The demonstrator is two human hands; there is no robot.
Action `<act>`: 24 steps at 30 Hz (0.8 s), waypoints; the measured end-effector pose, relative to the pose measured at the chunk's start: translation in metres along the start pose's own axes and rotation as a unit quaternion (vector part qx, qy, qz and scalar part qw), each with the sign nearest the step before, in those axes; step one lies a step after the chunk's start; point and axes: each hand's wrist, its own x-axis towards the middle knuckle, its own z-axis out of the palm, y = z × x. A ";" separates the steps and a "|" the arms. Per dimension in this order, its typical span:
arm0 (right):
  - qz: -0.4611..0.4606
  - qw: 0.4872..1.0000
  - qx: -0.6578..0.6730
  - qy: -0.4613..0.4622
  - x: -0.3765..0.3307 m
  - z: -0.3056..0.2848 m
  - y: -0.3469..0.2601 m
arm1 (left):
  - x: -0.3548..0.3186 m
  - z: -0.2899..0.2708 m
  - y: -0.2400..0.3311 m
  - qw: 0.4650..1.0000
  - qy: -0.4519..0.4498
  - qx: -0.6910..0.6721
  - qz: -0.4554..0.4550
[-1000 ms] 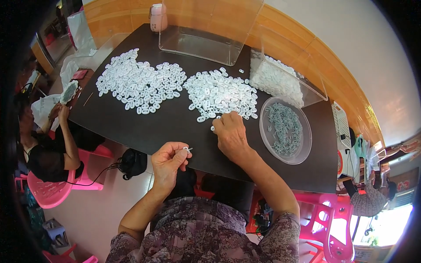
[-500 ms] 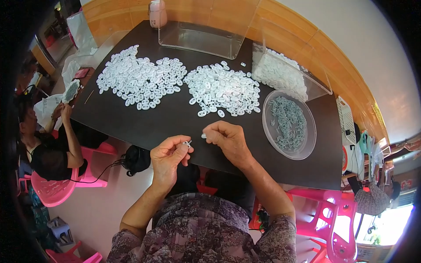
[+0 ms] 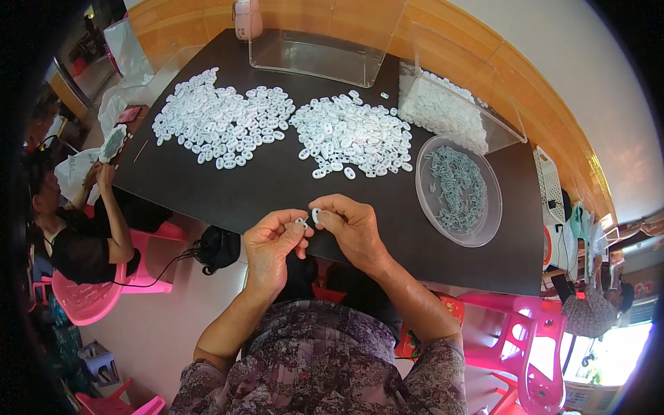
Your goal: Assembling small plastic components by inserting metal pins into them at a workshop table.
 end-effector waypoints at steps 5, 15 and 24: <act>-0.010 1.000 0.018 -0.019 -0.002 -0.002 -0.002 | -0.004 -0.003 0.001 1.000 0.012 0.011 0.008; -0.006 0.999 0.042 -0.019 0.000 -0.003 -0.001 | -0.007 -0.002 0.001 0.996 0.020 0.083 0.013; -0.027 0.999 -0.014 -0.019 0.000 0.000 0.001 | -0.008 -0.002 0.001 0.997 0.023 0.072 0.003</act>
